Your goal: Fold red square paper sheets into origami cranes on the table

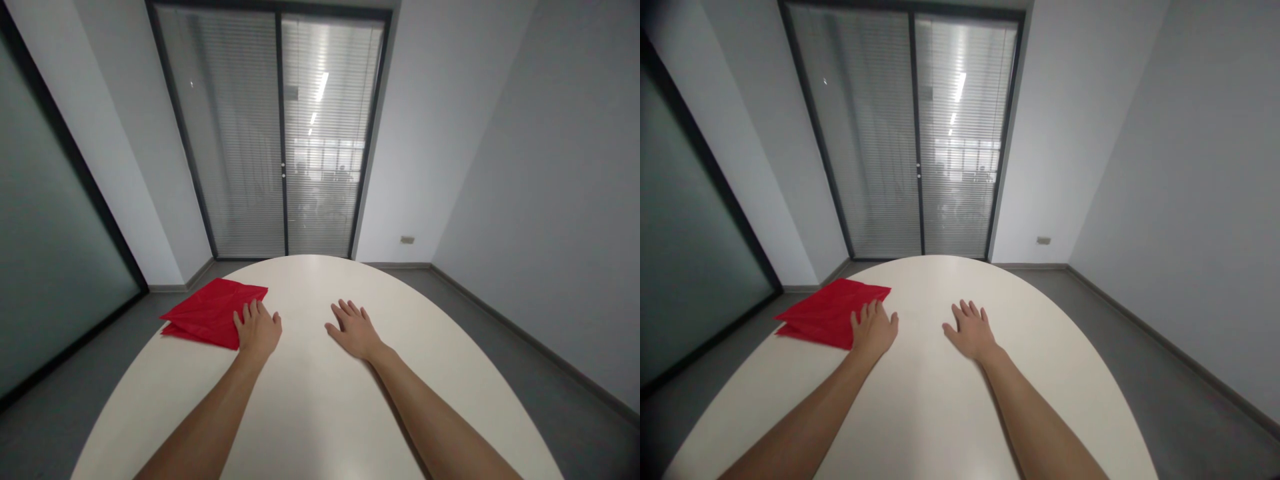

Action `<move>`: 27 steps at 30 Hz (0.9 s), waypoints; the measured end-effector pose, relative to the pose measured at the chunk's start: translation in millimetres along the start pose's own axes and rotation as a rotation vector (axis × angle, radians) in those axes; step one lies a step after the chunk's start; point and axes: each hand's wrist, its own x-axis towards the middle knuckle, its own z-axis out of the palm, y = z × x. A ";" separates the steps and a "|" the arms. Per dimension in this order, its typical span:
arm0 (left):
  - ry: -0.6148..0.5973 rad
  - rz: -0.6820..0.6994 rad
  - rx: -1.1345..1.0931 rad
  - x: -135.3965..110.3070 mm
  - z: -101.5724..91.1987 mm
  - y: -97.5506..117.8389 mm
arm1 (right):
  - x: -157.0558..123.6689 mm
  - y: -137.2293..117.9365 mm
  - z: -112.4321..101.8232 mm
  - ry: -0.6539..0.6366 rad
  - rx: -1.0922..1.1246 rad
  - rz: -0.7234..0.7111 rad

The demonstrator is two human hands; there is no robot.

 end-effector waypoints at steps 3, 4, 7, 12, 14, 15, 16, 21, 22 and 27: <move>0.010 0.022 -0.013 -0.8 -1.2 -0.3 | -0.2 -0.6 -0.4 0.000 0.003 0.002; 0.011 0.029 -0.017 -0.9 -2.0 -0.5 | -0.3 -0.7 -0.5 0.002 0.006 0.001; -0.011 0.041 -0.032 -0.3 -5.3 -1.0 | -0.6 -0.3 -0.6 0.010 0.010 -0.004; -0.057 0.036 -0.032 1.0 -8.9 -1.2 | -1.3 0.1 -0.9 0.001 0.006 -0.002; -0.050 0.040 -0.024 0.8 -9.3 -0.9 | -1.7 -0.5 -1.3 0.000 0.004 0.001; -0.047 0.040 -0.021 0.6 -9.4 -0.6 | -2.0 -0.8 -1.5 0.001 0.003 0.002; -0.045 0.039 -0.019 0.3 -9.4 -0.4 | -2.2 -1.2 -1.7 0.001 0.002 0.000; -0.021 0.037 -0.035 0.3 -9.7 -0.6 | -2.6 -2.1 -2.8 0.000 0.000 -0.003; -0.016 0.041 -0.038 1.0 -9.8 -1.4 | -2.5 -2.1 -3.0 0.000 -0.001 -0.002; -0.012 0.077 -0.070 7.7 -11.8 -10.6 | -3.2 -1.5 -3.3 -0.007 0.000 0.003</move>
